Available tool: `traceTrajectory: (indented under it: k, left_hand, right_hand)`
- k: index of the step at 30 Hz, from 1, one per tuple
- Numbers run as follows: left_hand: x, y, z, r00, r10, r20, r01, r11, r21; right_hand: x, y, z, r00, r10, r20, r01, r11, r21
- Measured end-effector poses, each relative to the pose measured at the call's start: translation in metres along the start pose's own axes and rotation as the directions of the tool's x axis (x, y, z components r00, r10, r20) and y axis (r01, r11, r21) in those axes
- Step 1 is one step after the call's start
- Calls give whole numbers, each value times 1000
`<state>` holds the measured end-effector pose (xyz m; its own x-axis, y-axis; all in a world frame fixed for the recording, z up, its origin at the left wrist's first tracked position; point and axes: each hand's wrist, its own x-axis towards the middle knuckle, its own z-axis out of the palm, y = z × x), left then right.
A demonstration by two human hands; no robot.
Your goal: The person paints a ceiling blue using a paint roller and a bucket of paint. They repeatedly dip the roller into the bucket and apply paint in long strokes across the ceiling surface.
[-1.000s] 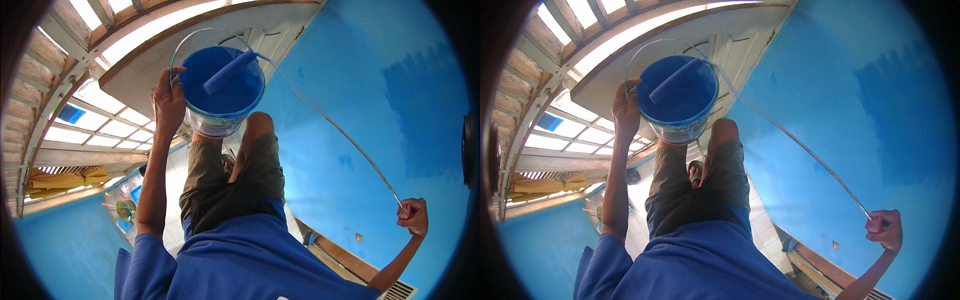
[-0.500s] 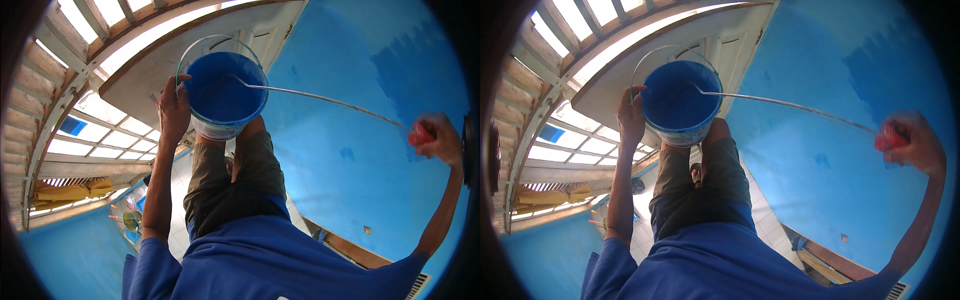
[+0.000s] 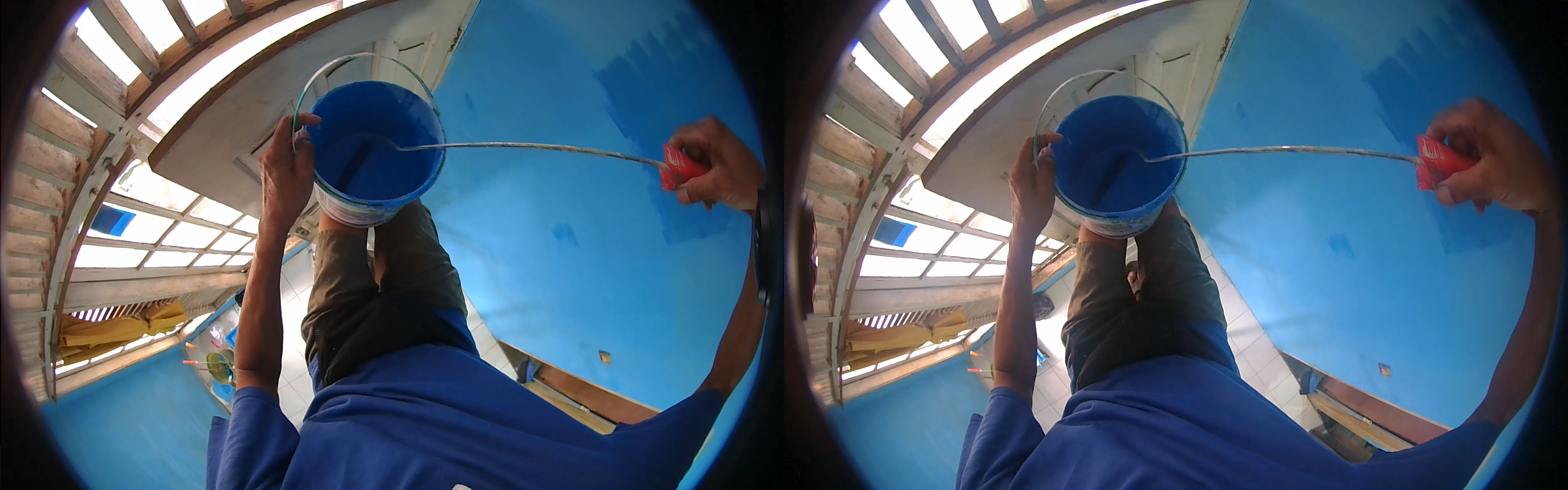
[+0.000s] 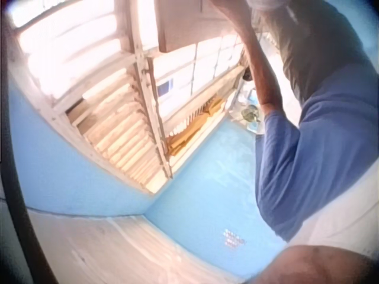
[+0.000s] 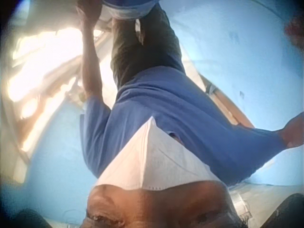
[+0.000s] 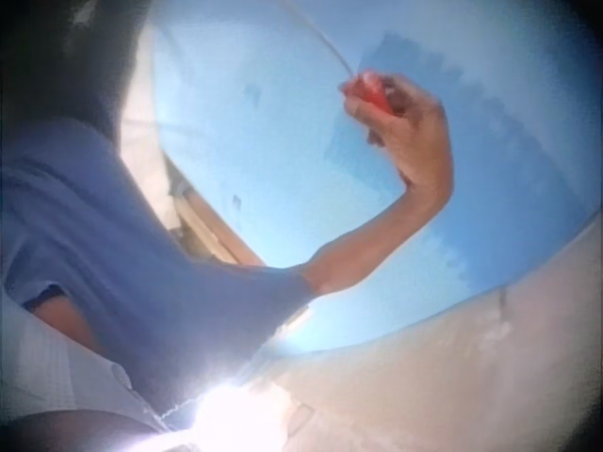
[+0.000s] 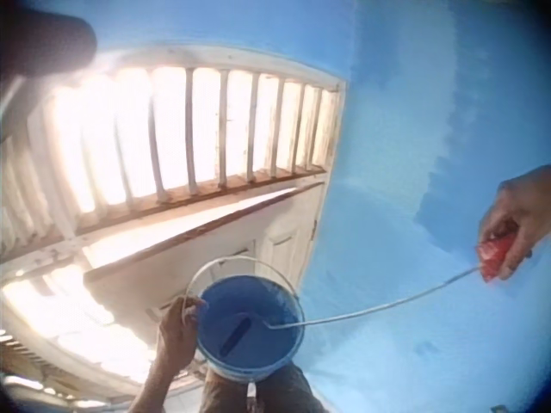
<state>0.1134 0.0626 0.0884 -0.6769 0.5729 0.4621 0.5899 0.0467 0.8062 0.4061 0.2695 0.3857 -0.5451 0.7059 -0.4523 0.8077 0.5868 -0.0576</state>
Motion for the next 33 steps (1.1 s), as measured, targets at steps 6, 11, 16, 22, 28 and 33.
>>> traceTrajectory:
  k: [6, 11, 16, 22, 28, 33]
  left_hand:
    - [6, -5, 1, 1000, -28, 12, 28, 998, -54]
    - [8, -9, -1, 999, -30, -20, 28, 996, -82]
    - [10, -12, -11, 998, -66, -23, 65, 996, -64]
    - [21, -10, -25, 993, -111, 41, 113, 991, -65]
    - [33, -29, -28, 960, -278, 22, 278, 960, -16]
    - [42, -4, -28, 945, -317, -79, 325, 940, 107]
  right_hand:
    - [-5, 2, 7, 1000, -20, -20, 21, 997, 73]
    - [-18, 15, 19, 1000, 20, -9, -20, 999, -26]
    - [-44, 50, 59, 939, -144, -311, 88, 979, -185]
    - [-55, 83, 112, 926, -134, -352, 133, 991, -27]
    - [-65, 108, 152, 858, -160, -487, 203, 978, 36]
    - [-62, 123, 193, 822, -188, -538, 225, 974, 2]
